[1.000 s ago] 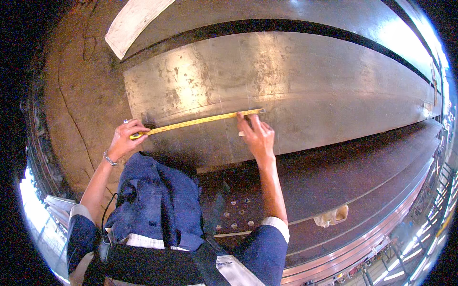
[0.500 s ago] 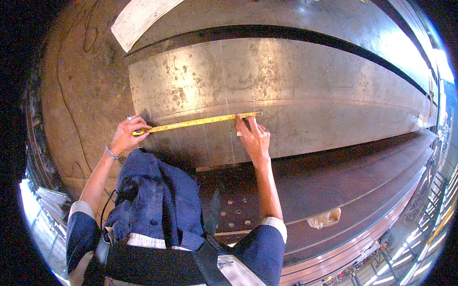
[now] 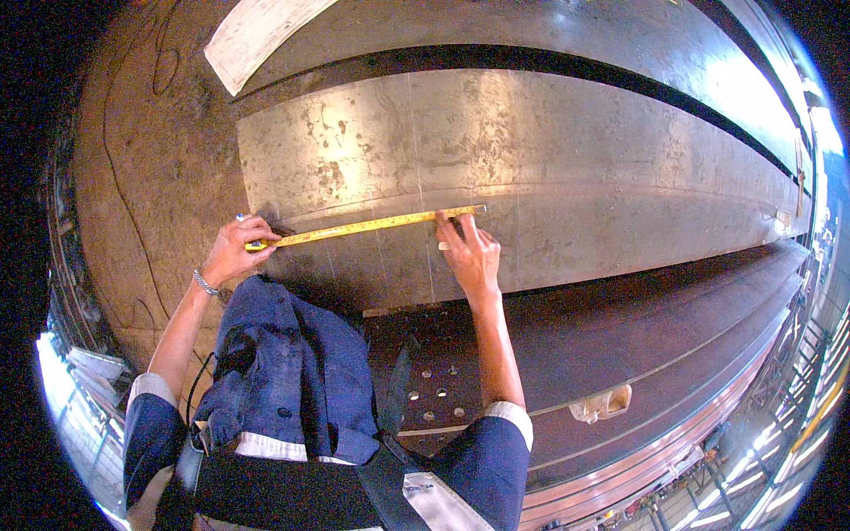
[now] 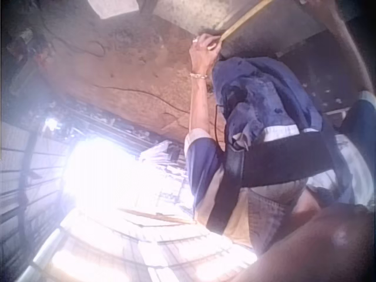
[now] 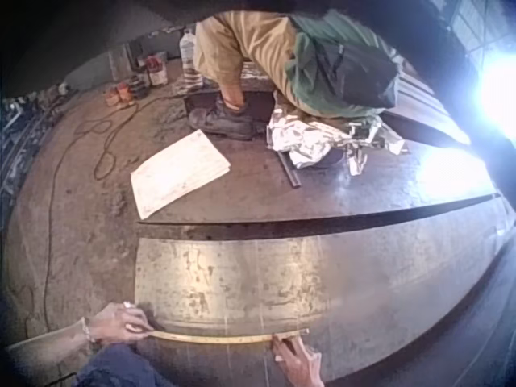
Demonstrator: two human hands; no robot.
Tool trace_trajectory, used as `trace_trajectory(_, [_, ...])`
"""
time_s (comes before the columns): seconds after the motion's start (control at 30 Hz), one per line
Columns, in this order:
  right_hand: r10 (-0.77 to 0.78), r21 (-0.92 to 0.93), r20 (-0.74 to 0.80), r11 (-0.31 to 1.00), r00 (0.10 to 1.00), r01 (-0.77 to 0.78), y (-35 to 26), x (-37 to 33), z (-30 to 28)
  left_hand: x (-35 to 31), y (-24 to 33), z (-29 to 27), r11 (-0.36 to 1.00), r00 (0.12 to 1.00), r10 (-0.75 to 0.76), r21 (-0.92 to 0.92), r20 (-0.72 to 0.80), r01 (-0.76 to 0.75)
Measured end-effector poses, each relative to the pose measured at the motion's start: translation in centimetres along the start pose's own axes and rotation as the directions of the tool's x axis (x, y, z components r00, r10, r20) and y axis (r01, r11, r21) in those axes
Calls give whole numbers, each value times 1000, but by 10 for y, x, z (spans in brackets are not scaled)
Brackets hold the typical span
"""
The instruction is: The person measures a large curved metal sheet using a yellow tape measure and marks points with a white marker. They repeatedly reposition the tape measure along the sheet's surface and make marks at measured intervals.
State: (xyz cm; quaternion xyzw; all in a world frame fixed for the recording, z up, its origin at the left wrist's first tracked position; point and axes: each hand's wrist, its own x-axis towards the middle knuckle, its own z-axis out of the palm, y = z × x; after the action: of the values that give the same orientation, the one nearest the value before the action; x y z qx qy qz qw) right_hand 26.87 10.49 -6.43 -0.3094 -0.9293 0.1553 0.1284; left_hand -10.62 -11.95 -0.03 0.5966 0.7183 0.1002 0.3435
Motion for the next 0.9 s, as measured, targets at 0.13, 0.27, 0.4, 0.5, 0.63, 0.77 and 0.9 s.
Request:
trace_trajectory(0.13, [15,1,3,1000,1000,-15,0,-2,0,0,1,-1,1000,1000,5,3,1,-5])
trace_trajectory(0.27, [9,13,-39,1000,999,-8,2,-2,5,-1,-1,2,999,1000,4,-32,-8,-5])
trace_trajectory(0.4, [7,-12,-53,1000,999,-7,0,0,3,0,-4,0,1000,1000,10,-13,12,-10])
trace_trajectory(0.5, [-2,-8,-50,1000,999,2,1,0,3,1,-4,-3,1000,1000,7,-19,25,-7])
trace_trajectory(0.63, [-23,-20,-30,1000,999,22,0,4,0,0,-6,-3,999,1000,24,-24,10,-24])
trace_trajectory(0.77, [-89,-21,-113,996,990,87,-10,6,-2,-11,-9,-6,999,1000,9,-50,-18,-10])
trace_trajectory(0.9, [-123,-40,-71,992,990,120,-42,4,5,-40,-21,-22,1000,998,28,5,-56,-27])
